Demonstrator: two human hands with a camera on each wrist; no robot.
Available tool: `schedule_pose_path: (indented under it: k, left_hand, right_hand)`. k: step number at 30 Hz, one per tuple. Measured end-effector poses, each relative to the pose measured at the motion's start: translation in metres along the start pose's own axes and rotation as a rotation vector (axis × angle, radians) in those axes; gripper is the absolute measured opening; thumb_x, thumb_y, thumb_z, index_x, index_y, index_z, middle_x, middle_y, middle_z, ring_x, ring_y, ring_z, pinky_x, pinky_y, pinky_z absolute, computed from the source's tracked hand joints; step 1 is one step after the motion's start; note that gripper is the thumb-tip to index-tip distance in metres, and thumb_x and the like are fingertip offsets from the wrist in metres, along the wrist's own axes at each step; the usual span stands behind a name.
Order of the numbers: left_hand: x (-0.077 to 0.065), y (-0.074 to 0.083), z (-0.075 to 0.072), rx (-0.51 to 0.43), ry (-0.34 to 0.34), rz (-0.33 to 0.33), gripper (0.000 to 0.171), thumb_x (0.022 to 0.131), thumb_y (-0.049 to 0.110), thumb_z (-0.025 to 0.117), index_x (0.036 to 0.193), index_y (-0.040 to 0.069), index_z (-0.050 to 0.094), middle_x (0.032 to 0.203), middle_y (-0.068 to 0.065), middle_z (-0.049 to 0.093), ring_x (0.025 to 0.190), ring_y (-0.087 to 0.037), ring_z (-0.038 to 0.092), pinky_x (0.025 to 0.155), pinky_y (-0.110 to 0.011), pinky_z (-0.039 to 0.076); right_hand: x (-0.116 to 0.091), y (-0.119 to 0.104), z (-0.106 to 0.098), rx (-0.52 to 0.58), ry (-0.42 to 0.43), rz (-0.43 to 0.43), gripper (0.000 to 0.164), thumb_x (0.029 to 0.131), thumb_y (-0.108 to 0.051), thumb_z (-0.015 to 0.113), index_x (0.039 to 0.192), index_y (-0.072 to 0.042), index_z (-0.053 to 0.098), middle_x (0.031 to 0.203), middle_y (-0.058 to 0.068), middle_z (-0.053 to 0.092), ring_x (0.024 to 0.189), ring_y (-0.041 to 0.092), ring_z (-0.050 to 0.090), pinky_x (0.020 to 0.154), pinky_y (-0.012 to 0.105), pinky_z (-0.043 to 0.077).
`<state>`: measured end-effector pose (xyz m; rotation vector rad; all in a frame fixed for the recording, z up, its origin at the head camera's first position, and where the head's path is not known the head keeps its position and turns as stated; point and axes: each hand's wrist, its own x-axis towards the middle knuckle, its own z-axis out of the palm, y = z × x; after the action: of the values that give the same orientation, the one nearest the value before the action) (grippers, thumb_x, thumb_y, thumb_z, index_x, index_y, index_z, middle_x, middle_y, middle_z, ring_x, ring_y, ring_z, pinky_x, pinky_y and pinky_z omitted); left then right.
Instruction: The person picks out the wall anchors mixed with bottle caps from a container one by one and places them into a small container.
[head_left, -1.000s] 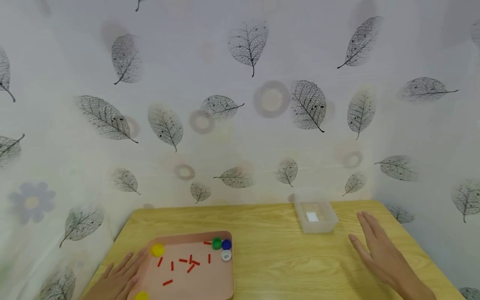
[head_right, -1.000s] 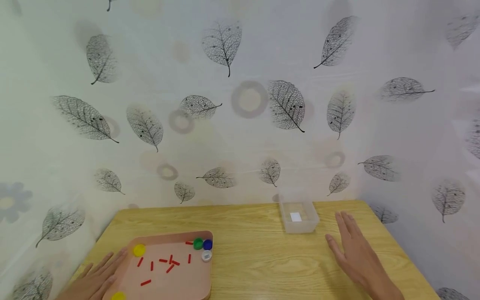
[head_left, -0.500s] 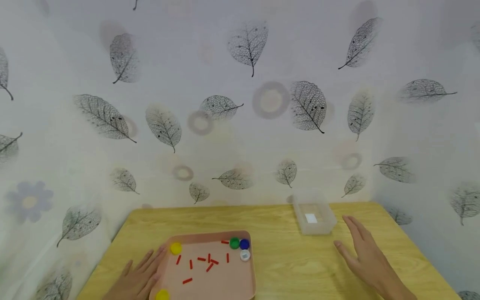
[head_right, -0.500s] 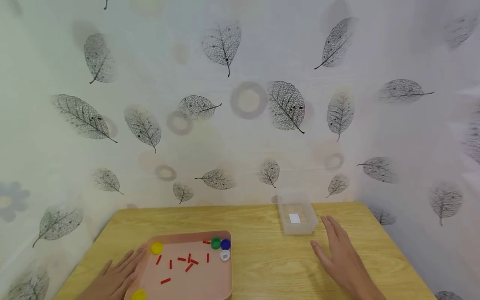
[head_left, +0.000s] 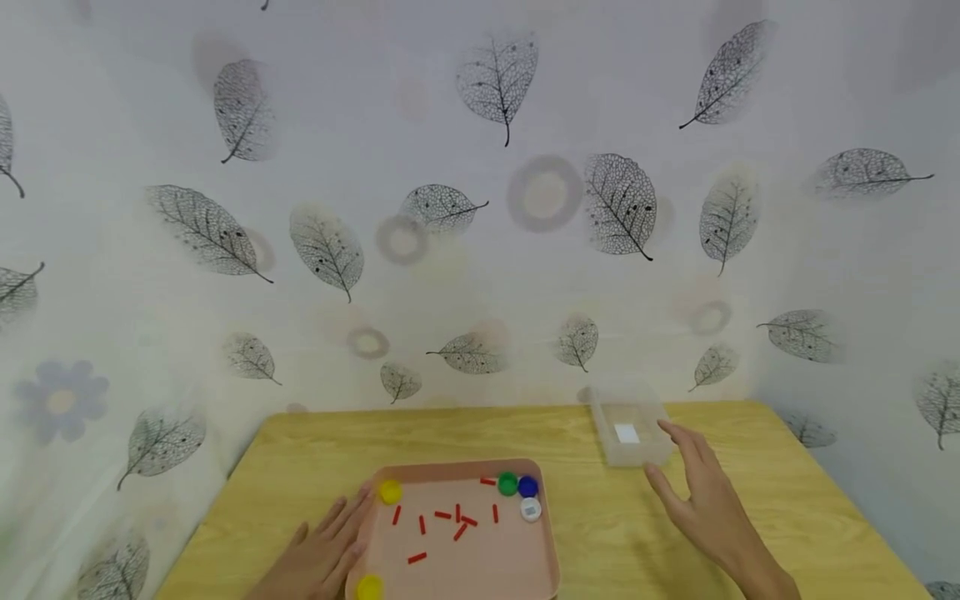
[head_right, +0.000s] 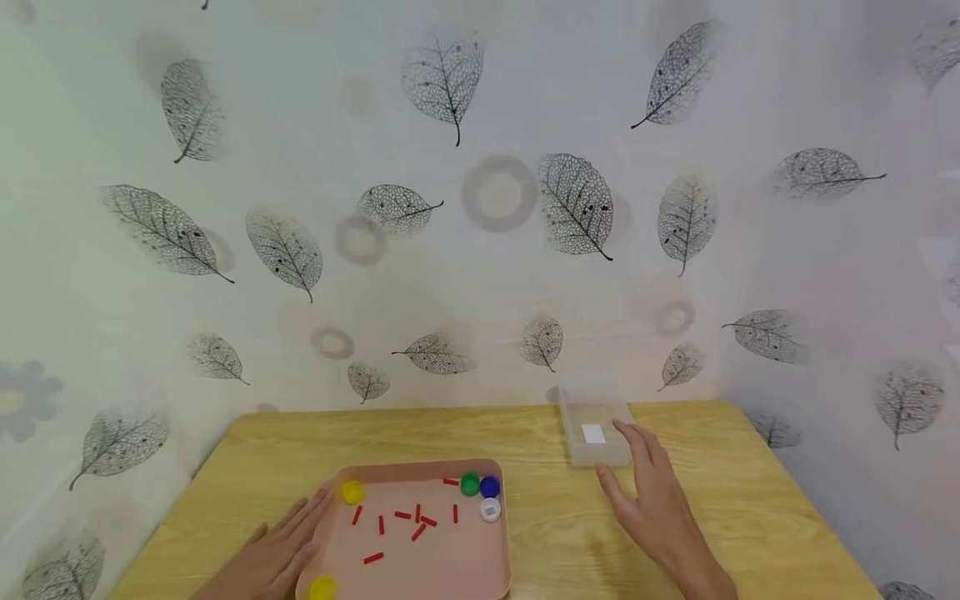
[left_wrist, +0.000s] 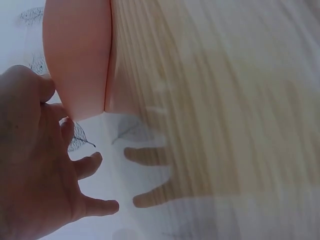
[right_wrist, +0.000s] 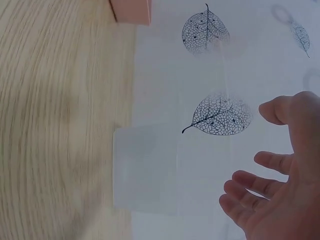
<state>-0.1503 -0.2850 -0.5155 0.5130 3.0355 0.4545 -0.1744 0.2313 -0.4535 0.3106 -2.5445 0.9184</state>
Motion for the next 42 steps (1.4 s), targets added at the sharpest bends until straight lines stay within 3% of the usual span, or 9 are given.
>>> schedule_pose_path:
  k: [6,11,17,20,26,33,38,42]
  left_hand:
    - [0.009,0.019,0.003,-0.020,-0.048,0.018,0.058,0.101,0.053,0.026,0.153,0.034,0.008,0.158,0.011,0.010,0.139,-0.031,0.025,0.086,-0.080,0.023]
    - [0.015,0.035,0.003,-0.033,-0.094,0.016,0.059,0.100,0.054,0.022,0.153,0.034,0.005,0.158,0.010,0.006,0.139,-0.032,0.025,0.083,-0.082,0.021]
    - [0.019,0.050,0.004,-0.035,-0.106,0.018,0.060,0.100,0.054,0.021,0.153,0.032,0.004,0.158,0.010,0.005,0.139,-0.031,0.026,0.083,-0.083,0.018]
    - [0.023,0.054,0.007,-0.054,-0.116,0.015,0.060,0.100,0.055,0.021,0.153,0.033,0.004,0.158,0.011,0.005,0.139,-0.030,0.025,0.083,-0.084,0.015]
    - [0.024,0.058,0.010,-0.119,-0.116,0.014,0.058,0.100,0.055,0.022,0.152,0.036,0.003,0.157,0.013,0.003,0.141,-0.030,0.020,0.082,-0.085,0.009]
    - [0.031,0.063,0.009,-0.109,-0.157,-0.017,0.060,0.098,0.059,0.020,0.152,0.037,0.003,0.158,0.013,0.003,0.140,-0.032,0.022,0.081,-0.086,0.007]
    - [0.033,0.063,0.006,-0.094,-0.165,-0.022,0.063,0.097,0.061,0.020,0.152,0.036,0.002,0.158,0.013,0.003,0.138,-0.036,0.026,0.078,-0.086,0.010]
    - [0.032,0.064,0.006,-0.099,-0.163,-0.023,0.062,0.097,0.061,0.020,0.152,0.037,0.003,0.158,0.013,0.004,0.138,-0.036,0.027,0.078,-0.086,0.011]
  right_hand:
    - [0.006,-0.007,0.004,0.031,0.015,-0.012,0.059,0.094,-0.031,0.061,0.145,-0.016,0.036,0.137,0.011,0.041,0.119,0.032,0.044,0.087,0.057,0.040]
    - [0.009,-0.011,0.008,0.044,0.057,-0.042,0.053,0.093,-0.025,0.063,0.140,-0.011,0.043,0.132,0.008,0.047,0.107,0.024,0.050,0.083,0.049,0.043]
    - [0.014,-0.018,0.014,0.086,0.071,-0.060,0.048,0.092,-0.022,0.063,0.136,-0.013,0.045,0.124,-0.001,0.050,0.108,0.016,0.050,0.086,0.039,0.046]
    - [0.014,-0.024,0.018,0.124,0.077,-0.059,0.045,0.092,-0.020,0.064,0.133,-0.014,0.047,0.121,-0.004,0.052,0.106,0.013,0.051,0.086,0.033,0.047]
    - [0.016,-0.033,0.030,0.187,0.071,-0.059,0.043,0.090,-0.017,0.066,0.129,-0.014,0.049,0.118,-0.006,0.054,0.102,0.012,0.053,0.083,0.040,0.050]
    - [0.017,-0.043,0.045,0.248,0.032,-0.039,0.040,0.091,-0.021,0.066,0.128,-0.019,0.050,0.116,-0.009,0.054,0.101,0.012,0.054,0.084,0.039,0.050]
    - [0.013,-0.049,0.060,0.357,-0.018,0.015,0.038,0.091,-0.026,0.066,0.125,-0.024,0.051,0.116,-0.008,0.056,0.100,0.015,0.058,0.083,0.036,0.051]
    - [0.009,-0.050,0.073,0.442,-0.067,0.105,0.031,0.090,-0.024,0.066,0.120,-0.023,0.055,0.112,-0.005,0.058,0.095,0.017,0.059,0.080,0.033,0.052]
